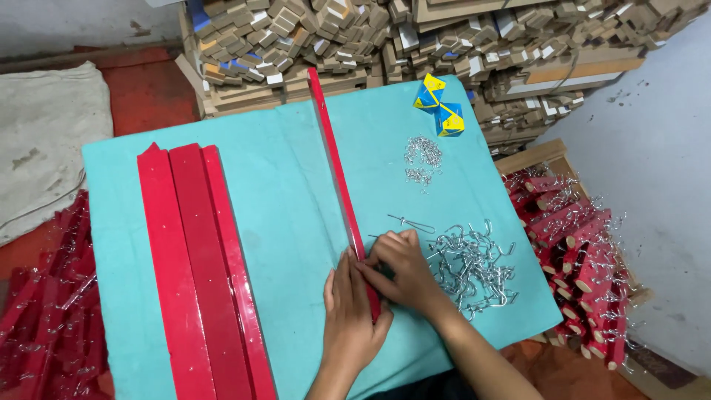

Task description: Attaching metal hooks to red plastic strips to assemble a product

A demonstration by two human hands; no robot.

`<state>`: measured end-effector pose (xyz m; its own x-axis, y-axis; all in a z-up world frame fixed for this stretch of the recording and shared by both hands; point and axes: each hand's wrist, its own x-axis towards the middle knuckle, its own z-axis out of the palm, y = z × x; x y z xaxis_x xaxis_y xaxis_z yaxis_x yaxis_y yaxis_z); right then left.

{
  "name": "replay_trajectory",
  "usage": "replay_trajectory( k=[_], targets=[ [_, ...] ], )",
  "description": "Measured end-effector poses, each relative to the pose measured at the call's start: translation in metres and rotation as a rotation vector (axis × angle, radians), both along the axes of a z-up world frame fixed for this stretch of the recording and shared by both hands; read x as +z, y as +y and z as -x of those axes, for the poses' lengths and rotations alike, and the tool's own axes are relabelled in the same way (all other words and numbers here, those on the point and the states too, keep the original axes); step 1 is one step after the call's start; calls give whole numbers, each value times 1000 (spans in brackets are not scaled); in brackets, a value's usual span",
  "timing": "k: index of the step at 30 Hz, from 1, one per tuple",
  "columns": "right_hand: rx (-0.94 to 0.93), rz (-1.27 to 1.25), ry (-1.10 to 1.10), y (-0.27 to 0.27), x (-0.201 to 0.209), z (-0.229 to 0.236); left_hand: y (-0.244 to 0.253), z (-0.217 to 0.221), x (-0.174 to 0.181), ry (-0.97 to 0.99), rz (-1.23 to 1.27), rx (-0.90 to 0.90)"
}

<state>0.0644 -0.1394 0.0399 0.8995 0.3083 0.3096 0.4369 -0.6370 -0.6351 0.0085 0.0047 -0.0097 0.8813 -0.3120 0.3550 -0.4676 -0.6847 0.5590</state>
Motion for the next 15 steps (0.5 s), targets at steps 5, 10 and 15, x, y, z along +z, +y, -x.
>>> replay_trajectory(
  k=[5, 10, 15],
  targets=[
    [-158, -5, 80, 5, 2, 13, 1, 1, 6, 16, 3, 3],
    [176, -8, 236, -22, 11, -7, 0, 2, 7, 12, 13, 5],
    [191, -45, 60, -22, 3, -19, -1, 1, 3, 43, -23, 7]
  ],
)
